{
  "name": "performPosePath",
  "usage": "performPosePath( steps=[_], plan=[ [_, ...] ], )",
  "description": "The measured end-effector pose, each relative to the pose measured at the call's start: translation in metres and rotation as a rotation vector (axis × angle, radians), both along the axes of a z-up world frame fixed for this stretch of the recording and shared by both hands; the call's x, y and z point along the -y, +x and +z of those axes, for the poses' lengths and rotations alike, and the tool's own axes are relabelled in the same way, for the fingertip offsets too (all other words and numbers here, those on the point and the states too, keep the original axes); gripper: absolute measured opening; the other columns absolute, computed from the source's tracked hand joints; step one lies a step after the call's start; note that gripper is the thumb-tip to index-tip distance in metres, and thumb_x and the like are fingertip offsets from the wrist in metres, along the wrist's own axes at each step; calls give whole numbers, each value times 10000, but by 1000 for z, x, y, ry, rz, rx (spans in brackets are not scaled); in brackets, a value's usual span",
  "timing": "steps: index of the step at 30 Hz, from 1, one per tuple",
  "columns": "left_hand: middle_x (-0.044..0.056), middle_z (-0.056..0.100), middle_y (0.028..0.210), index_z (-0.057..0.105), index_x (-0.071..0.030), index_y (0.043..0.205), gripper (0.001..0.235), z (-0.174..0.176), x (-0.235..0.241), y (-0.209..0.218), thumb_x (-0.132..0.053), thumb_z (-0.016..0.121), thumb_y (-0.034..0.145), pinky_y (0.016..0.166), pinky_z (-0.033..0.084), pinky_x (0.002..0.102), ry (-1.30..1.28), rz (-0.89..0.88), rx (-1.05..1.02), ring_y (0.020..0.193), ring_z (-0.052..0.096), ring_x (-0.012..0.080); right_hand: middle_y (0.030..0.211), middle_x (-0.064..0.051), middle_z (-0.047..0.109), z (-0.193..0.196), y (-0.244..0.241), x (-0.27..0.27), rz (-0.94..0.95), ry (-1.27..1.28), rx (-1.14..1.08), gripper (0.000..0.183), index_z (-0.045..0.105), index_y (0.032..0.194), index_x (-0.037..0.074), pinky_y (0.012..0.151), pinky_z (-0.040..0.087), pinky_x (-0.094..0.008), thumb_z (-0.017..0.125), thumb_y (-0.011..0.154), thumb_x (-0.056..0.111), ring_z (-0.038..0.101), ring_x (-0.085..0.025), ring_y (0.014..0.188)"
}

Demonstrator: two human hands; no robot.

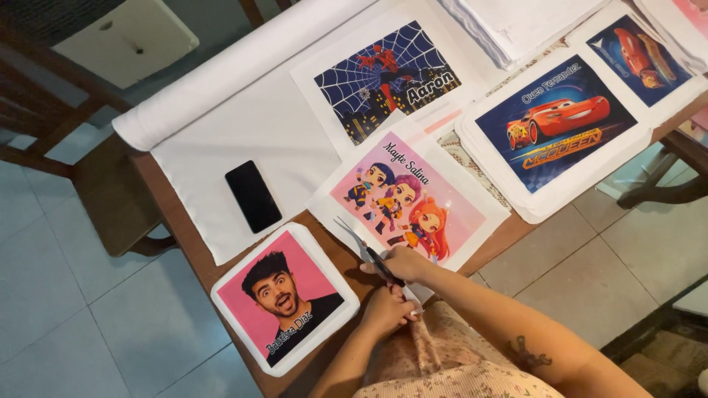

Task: Cutting out printed character images from paper sheets using scissors

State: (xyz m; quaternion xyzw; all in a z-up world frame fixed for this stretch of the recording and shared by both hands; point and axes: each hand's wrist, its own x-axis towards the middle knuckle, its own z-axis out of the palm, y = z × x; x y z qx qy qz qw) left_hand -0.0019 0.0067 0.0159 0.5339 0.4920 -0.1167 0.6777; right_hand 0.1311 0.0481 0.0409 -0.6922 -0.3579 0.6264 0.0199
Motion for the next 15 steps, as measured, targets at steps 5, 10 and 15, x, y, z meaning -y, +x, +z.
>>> performPosePath(
  steps=[5,10,15],
  plan=[
    [43,788,906,678,-106,891,92,-1,-1,-1,-198,673,881,633,608,262,-12,-21,16,777,788,166,551,-1,640,-22,0,3,1,60,28,602,630,569,129,583,466,-255,725,797,678,586,-118,540],
    [11,793,869,735,-94,861,140,-10,2,-3,-229,703,881,637,618,236,1,-26,6,749,780,121,573,2,636,-1,-3,-7,35,53,-10,609,610,604,154,684,508,-266,667,783,733,601,-125,593],
    [33,799,919,696,-76,972,165,-14,4,-2,-222,679,898,618,598,237,-3,-30,13,746,777,128,508,-45,649,19,-4,-16,-2,-44,-53,617,624,600,125,590,452,-225,690,829,694,556,-112,466]
  ],
)
